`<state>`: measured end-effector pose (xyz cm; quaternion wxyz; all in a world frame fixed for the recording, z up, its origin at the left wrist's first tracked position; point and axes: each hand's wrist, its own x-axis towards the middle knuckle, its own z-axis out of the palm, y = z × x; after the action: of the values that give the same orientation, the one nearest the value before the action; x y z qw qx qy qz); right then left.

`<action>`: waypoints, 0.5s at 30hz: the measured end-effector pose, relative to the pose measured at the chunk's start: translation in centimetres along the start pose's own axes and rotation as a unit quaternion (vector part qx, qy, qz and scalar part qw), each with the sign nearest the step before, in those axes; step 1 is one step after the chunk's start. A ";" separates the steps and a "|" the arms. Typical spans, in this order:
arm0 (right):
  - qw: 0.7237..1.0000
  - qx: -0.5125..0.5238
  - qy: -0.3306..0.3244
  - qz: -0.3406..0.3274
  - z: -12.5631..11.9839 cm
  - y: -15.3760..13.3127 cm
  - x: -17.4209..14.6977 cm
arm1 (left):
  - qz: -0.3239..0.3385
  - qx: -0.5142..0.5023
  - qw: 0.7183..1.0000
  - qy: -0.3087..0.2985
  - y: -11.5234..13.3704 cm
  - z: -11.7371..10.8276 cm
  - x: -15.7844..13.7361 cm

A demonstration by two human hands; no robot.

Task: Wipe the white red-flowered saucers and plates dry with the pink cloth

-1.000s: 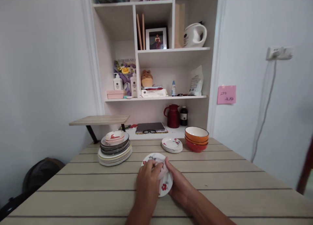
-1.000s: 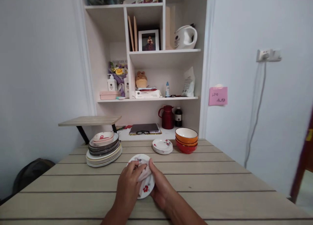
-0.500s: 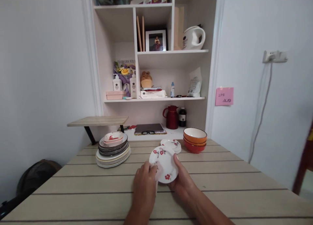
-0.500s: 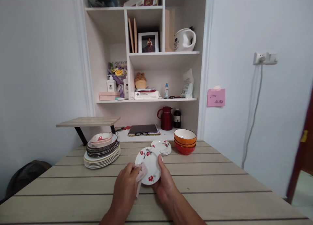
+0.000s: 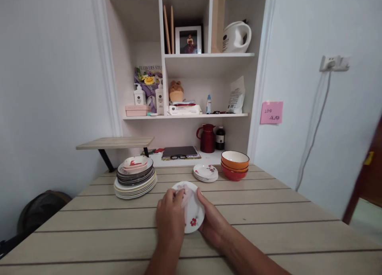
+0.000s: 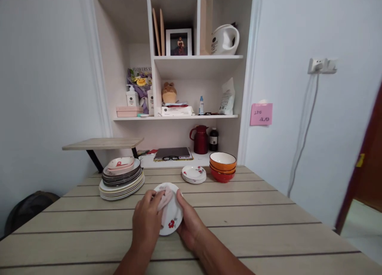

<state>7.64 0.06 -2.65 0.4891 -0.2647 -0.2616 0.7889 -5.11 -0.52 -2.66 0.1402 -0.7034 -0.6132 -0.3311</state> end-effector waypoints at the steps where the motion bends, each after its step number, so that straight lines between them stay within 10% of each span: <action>1: 1.000 0.001 0.000 -0.001 0.2 0.1 -0.1 | -0.020 0.015 1.000 0.007 -0.3 -0.1 0.2; 6: 0.999 0.028 0.014 -0.002 0.0 -0.4 0.0 | -0.026 0.046 0.999 -0.002 -0.5 -0.2 0.1; 15: 0.999 0.050 -0.008 -0.004 -1.2 -1.5 0.2 | 0.150 -0.123 0.980 -0.046 1.9 0.4 -1.3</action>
<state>9.34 1.00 -2.49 0.5024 -0.2329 -0.2265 0.8013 -3.16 -1.66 -3.41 0.0725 -0.8136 -0.4609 -0.3469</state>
